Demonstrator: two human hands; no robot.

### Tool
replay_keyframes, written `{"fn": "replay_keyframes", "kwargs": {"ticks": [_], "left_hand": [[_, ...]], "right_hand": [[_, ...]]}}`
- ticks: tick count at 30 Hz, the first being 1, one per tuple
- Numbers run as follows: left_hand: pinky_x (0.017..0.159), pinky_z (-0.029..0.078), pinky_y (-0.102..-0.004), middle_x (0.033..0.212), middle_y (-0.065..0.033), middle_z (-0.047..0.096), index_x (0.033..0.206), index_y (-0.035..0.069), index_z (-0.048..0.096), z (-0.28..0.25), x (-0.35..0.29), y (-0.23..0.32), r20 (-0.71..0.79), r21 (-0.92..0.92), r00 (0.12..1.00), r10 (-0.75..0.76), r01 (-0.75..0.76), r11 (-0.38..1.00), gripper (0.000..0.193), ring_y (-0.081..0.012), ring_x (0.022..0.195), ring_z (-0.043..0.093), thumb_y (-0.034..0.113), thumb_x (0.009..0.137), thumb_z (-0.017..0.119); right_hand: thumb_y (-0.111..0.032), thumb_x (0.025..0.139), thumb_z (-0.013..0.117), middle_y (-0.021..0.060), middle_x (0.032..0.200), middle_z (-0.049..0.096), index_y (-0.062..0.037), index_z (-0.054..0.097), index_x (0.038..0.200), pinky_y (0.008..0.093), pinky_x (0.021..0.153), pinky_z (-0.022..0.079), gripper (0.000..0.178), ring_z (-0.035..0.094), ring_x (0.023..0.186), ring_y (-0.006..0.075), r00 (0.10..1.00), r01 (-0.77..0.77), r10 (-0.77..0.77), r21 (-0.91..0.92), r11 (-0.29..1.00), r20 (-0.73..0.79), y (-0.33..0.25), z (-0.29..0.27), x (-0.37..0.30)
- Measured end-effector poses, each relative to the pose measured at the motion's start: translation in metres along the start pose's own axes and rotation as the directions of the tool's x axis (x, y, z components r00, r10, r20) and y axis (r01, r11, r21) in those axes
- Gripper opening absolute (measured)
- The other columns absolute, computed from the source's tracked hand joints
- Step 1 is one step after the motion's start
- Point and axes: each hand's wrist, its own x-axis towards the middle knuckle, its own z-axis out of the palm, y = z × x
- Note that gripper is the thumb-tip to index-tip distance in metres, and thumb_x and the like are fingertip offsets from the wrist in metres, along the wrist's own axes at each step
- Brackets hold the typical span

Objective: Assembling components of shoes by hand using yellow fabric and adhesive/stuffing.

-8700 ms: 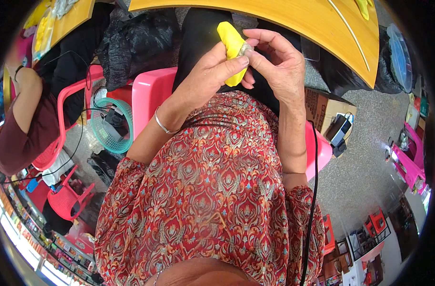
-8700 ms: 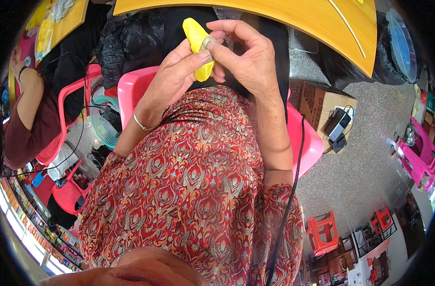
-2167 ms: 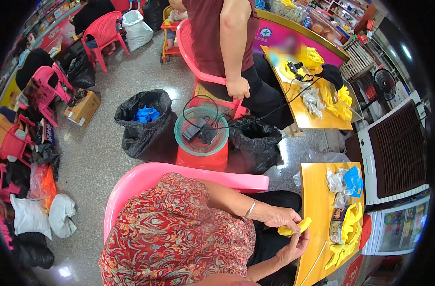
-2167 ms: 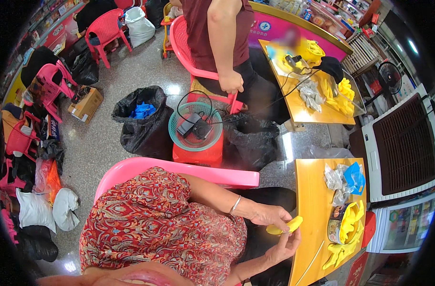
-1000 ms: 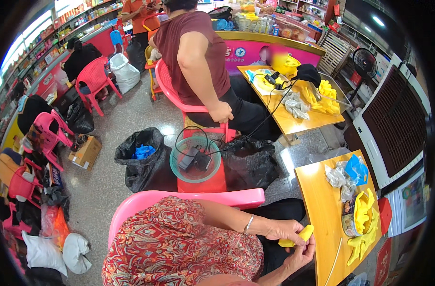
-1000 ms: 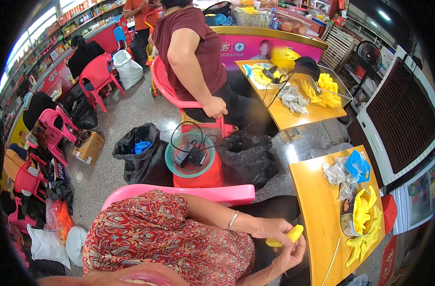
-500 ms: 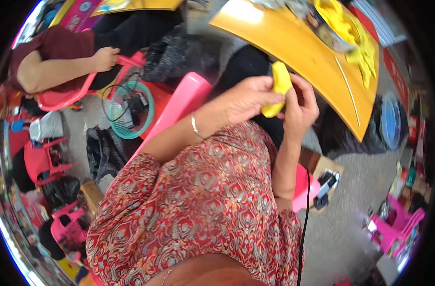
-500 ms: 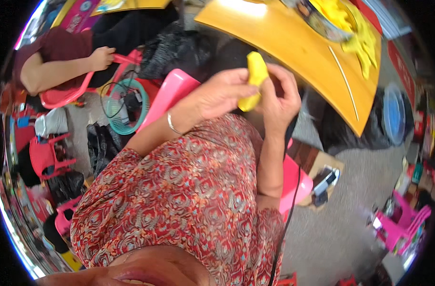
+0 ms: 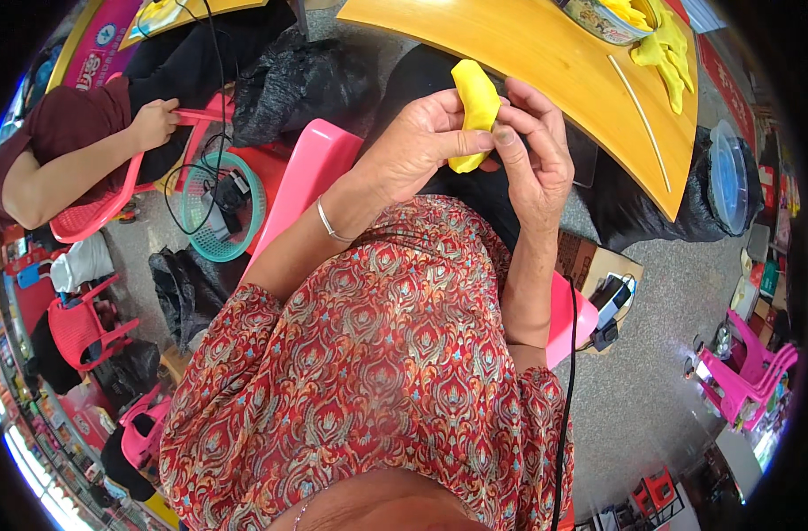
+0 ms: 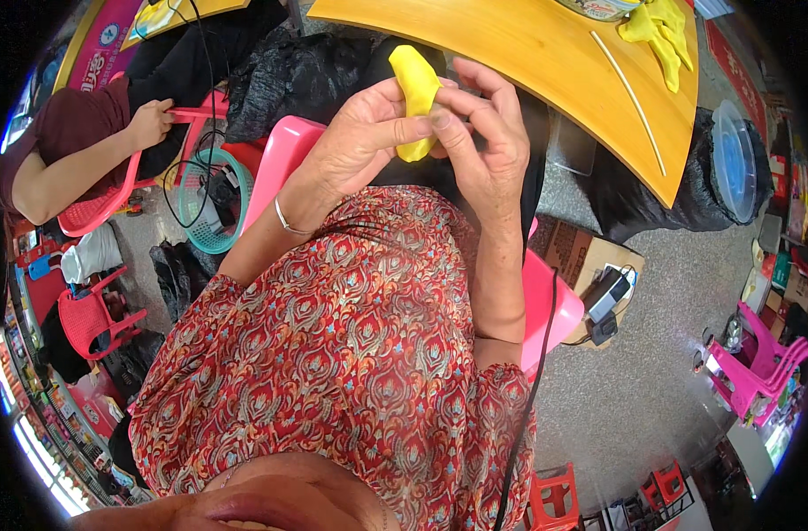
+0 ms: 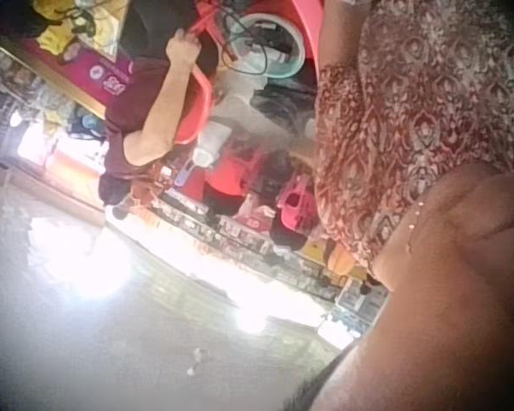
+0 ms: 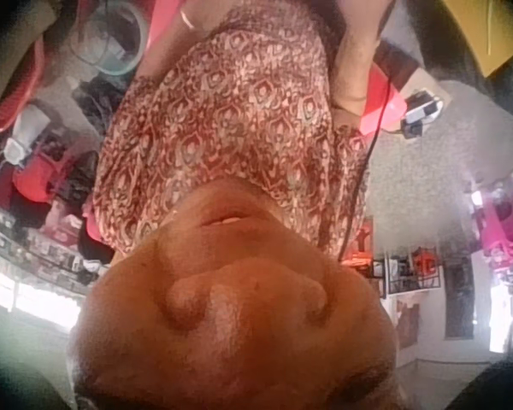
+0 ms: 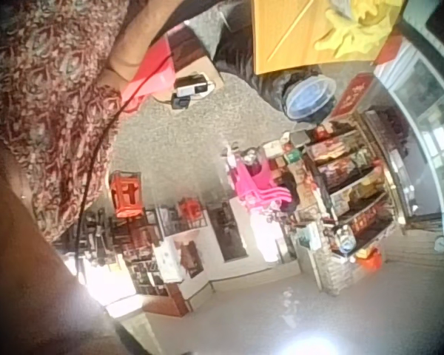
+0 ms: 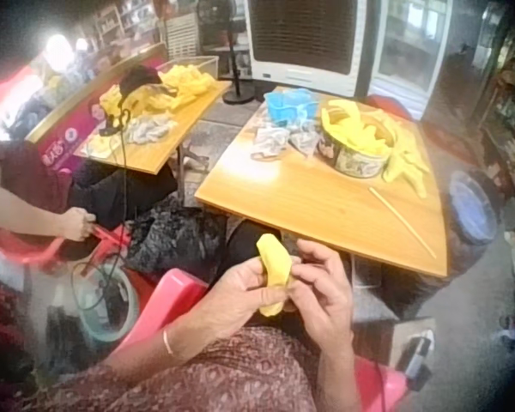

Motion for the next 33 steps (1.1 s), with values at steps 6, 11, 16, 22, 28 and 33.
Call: {"fn": "replay_keyframes", "kwargs": {"ticks": [6,11,16,22,28,33], "left_hand": [[0.09,0.049,-0.0267,0.123,-0.0086,0.058,0.127,0.0,0.05,0.002,-0.004,0.009,-0.028,0.178,0.999,0.024,-0.019,0.984,0.043,-0.0144,0.109,0.057,0.002,0.087,0.064],[0.091,0.048,-0.0274,0.123,-0.0077,0.058,0.128,0.0,0.049,0.005,-0.003,0.009,-0.043,0.241,0.999,0.015,-0.004,0.97,0.042,-0.0144,0.11,0.057,0.006,0.089,0.062],[0.094,0.048,-0.0303,0.124,-0.0088,0.057,0.134,0.001,0.043,-0.008,0.007,0.004,0.053,-0.17,0.999,0.009,0.0,0.985,0.042,-0.0164,0.113,0.057,0.019,0.097,0.052],[0.099,0.045,-0.0356,0.125,-0.0174,0.056,0.132,0.0,0.044,-0.01,0.012,0.006,0.015,-0.094,0.998,0.059,-0.057,0.994,0.042,-0.0222,0.115,0.056,0.022,0.098,0.05],[0.1,0.044,-0.0367,0.124,-0.0223,0.056,0.129,-0.002,0.047,-0.007,0.014,0.011,0.034,0.002,0.981,0.193,-0.193,0.981,0.04,-0.0283,0.118,0.054,0.015,0.094,0.056],[0.1,0.044,-0.0362,0.121,-0.0224,0.058,0.128,-0.004,0.048,-0.001,0.008,0.016,0.093,0.11,0.99,0.106,-0.116,0.987,0.04,-0.0288,0.116,0.056,0.016,0.094,0.056]], "right_hand": [[-0.028,0.085,0.068,0.0169,0.141,0.042,-0.0059,0.066,0.115,0.0353,0.097,0.042,0.037,0.05,0.12,0.028,0.977,0.064,-0.078,0.074,0.995,0.199,0.007,-0.002,-0.003],[-0.033,0.085,0.068,0.017,0.143,0.039,-0.0056,0.065,0.118,0.0364,0.098,0.041,0.043,0.049,0.121,0.0278,0.981,0.019,-0.028,0.051,0.999,0.194,0.01,0.001,-0.003],[-0.031,0.085,0.069,0.0159,0.141,0.042,-0.0044,0.064,0.118,0.0361,0.098,0.041,0.043,0.049,0.12,0.0267,0.988,-0.1,0.074,0.202,0.974,0.132,0.006,0.001,0.0],[-0.03,0.086,0.068,0.0167,0.144,0.038,-0.0057,0.066,0.117,0.0347,0.099,0.041,0.04,0.047,0.122,0.0264,0.98,-0.102,0.073,0.152,0.983,0.184,0.005,0.003,-0.002],[-0.034,0.084,0.069,0.0192,0.15,0.028,-0.0099,0.065,0.119,0.0395,0.106,0.033,0.043,0.036,0.134,0.0312,0.985,-0.08,0.05,0.177,0.981,0.165,0.011,0.006,-0.005],[-0.046,0.074,0.074,0.0236,0.153,0.019,-0.0148,0.064,0.122,0.0416,0.107,0.03,0.058,0.031,0.136,0.0357,0.986,-0.002,-0.019,0.122,0.993,0.166,0.007,0.002,-0.006]]}}
